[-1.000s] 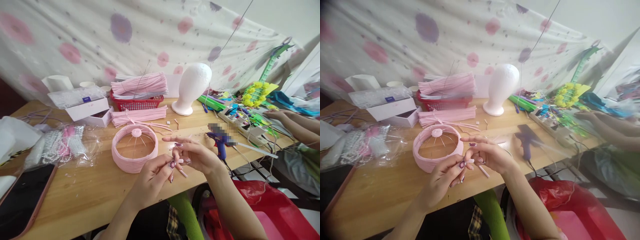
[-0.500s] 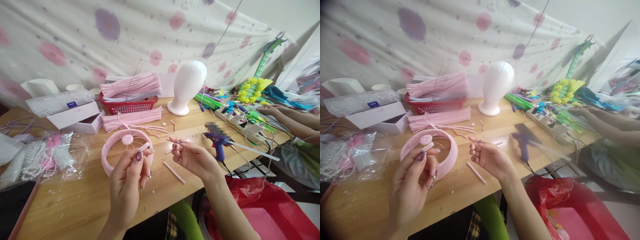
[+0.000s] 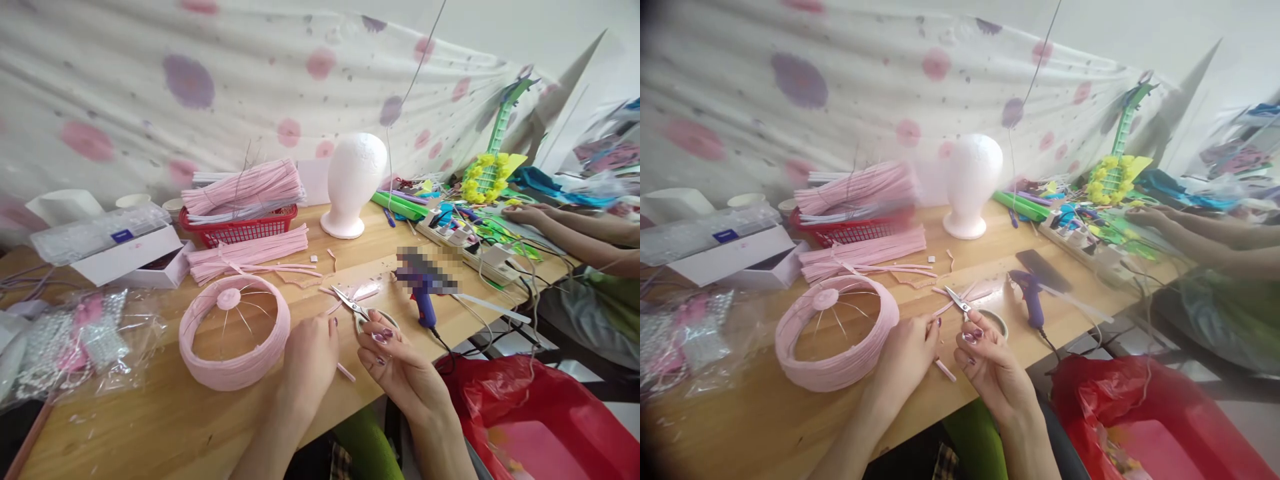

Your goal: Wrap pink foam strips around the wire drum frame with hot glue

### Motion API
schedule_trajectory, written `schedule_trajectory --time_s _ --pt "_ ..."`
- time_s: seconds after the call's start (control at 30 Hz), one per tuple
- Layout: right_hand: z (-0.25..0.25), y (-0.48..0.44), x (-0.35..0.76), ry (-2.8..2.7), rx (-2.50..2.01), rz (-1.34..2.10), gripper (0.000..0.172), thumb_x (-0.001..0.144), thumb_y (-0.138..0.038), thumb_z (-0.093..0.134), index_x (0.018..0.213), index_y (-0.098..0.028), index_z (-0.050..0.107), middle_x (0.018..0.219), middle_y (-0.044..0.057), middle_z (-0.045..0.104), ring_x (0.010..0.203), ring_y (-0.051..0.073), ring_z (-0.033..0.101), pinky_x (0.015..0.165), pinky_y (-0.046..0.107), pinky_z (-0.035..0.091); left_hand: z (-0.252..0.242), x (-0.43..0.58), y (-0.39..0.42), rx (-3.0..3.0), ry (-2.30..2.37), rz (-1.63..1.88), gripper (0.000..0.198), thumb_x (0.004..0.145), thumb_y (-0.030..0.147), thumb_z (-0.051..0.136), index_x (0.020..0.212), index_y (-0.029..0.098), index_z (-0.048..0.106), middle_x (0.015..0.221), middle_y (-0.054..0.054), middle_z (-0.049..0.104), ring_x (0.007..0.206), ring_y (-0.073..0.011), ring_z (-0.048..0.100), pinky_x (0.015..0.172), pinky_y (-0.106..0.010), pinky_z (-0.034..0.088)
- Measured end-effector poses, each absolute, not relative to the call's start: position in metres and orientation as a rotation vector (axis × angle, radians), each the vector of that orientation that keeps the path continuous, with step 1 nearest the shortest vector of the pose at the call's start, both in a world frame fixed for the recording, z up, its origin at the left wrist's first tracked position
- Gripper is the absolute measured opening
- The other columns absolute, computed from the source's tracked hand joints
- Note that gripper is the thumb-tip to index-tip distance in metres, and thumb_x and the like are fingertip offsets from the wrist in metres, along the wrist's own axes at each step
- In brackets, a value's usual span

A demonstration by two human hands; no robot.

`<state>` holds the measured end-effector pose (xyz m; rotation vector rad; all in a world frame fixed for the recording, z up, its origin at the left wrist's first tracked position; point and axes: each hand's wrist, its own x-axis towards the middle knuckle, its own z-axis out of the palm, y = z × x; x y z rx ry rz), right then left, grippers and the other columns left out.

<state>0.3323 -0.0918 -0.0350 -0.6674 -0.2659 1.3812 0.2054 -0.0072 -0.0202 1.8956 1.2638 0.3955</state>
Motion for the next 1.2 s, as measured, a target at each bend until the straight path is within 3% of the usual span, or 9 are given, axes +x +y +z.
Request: schedule_trajectory --time_s 0.1,0.27,0.37,0.5,0.63,0.87,1.0,1.13,1.2 --pt "-0.042 -0.090 0.337 -0.285 -0.741 1.336 0.040 0.056 -0.014 0.093 0.084 -0.020 0.066 0.066 -0.009 0.041 0.053 0.004 0.030 0.049 0.015 0.035 -0.023 0.196 -0.008 1.869 1.286 0.444 0.031 0.097 0.018 0.042 0.088 0.012 0.072 0.080 -0.019 0.073 0.076 -0.0298 0.068 0.067 -0.034 0.038" --pt "-0.037 -0.090 0.344 -0.638 -1.139 0.973 0.025 0.067 -0.031 0.089 0.085 -0.023 0.073 0.080 -0.001 0.062 0.067 0.010 0.049 0.061 0.022 0.042 -0.033 0.185 -0.003 1.666 1.106 0.526 0.033 0.097 0.032 0.042 0.107 0.017 0.070 0.070 -0.004 0.071 0.052 -0.0151 0.054 0.058 -0.026 0.039" --pt "-0.029 -0.086 0.342 -0.985 -1.333 0.804 0.026 0.078 -0.041 0.082 0.098 -0.025 0.077 0.095 0.003 0.070 0.080 0.016 0.057 0.071 0.028 0.046 -0.032 0.179 -0.004 1.565 1.014 0.560 0.042 0.095 0.042 0.044 0.109 0.013 0.070 0.060 0.001 0.061 0.045 -0.0109 0.042 0.050 -0.024 0.033" --pt "-0.025 -0.075 0.330 -1.258 -1.390 0.861 0.027 0.082 -0.048 0.076 0.094 -0.024 0.079 0.098 0.007 0.075 0.089 0.022 0.065 0.077 0.034 0.049 -0.025 0.170 -0.014 1.389 0.857 0.637 0.045 0.089 0.049 0.054 0.103 0.011 0.073 0.051 0.008 0.041 0.043 -0.0082 0.029 0.047 -0.023 0.024" --pt "-0.030 -0.069 0.321 -1.240 -1.268 1.014 0.031 0.079 -0.052 0.079 0.071 -0.022 0.077 0.091 0.007 0.077 0.087 0.023 0.069 0.082 0.036 0.052 -0.022 0.160 -0.021 1.375 0.811 0.726 0.039 0.089 0.046 0.059 0.101 0.013 0.076 0.052 0.007 0.042 0.048 -0.0089 0.034 0.049 -0.023 0.026" --pt "-0.023 -0.070 0.329 -1.123 -1.345 0.774 0.031 0.078 -0.055 0.077 0.077 -0.025 0.081 0.085 0.006 0.079 0.088 0.026 0.070 0.086 0.040 0.052 -0.018 0.139 -0.029 1.385 0.909 0.800 0.043 0.091 0.051 0.059 0.104 0.014 0.077 0.053 0.006 0.042 0.049 -0.0089 0.035 0.049 -0.023 0.027" --pt "-0.007 -0.059 0.348 -1.109 -1.471 0.587 0.038 0.076 -0.061 0.075 0.079 -0.023 0.082 0.087 0.007 0.079 0.089 0.027 0.068 0.085 0.040 0.050 -0.019 0.120 -0.040 1.305 0.933 0.792 0.050 0.090 0.057 0.060 0.107 0.013 0.075 0.053 0.006 0.045 0.046 -0.0080 0.033 0.046 -0.022 0.026" --pt "0.005 -0.028 0.371 -1.268 -1.698 0.470 0.061 0.090 -0.071 0.049 0.089 -0.020 0.081 0.092 0.010 0.077 0.087 0.024 0.065 0.084 0.038 0.049 -0.023 0.100 -0.054 1.184 1.040 0.840 0.051 0.083 0.060 0.067 0.099 0.013 0.076 0.051 0.006 0.045 0.044 -0.0064 0.030 0.045 -0.021 0.022" --pt "0.006 -0.009 0.381 -1.363 -1.791 0.515 0.066 0.092 -0.072 0.044 0.080 -0.019 0.080 0.085 0.010 0.076 0.083 0.024 0.066 0.081 0.037 0.050 -0.026 0.091 -0.060 1.122 1.090 0.860 0.053 0.079 0.063 0.069 0.096 0.013 0.076 0.050 0.007 0.044 0.044 -0.0060 0.029 0.045 -0.021 0.021"
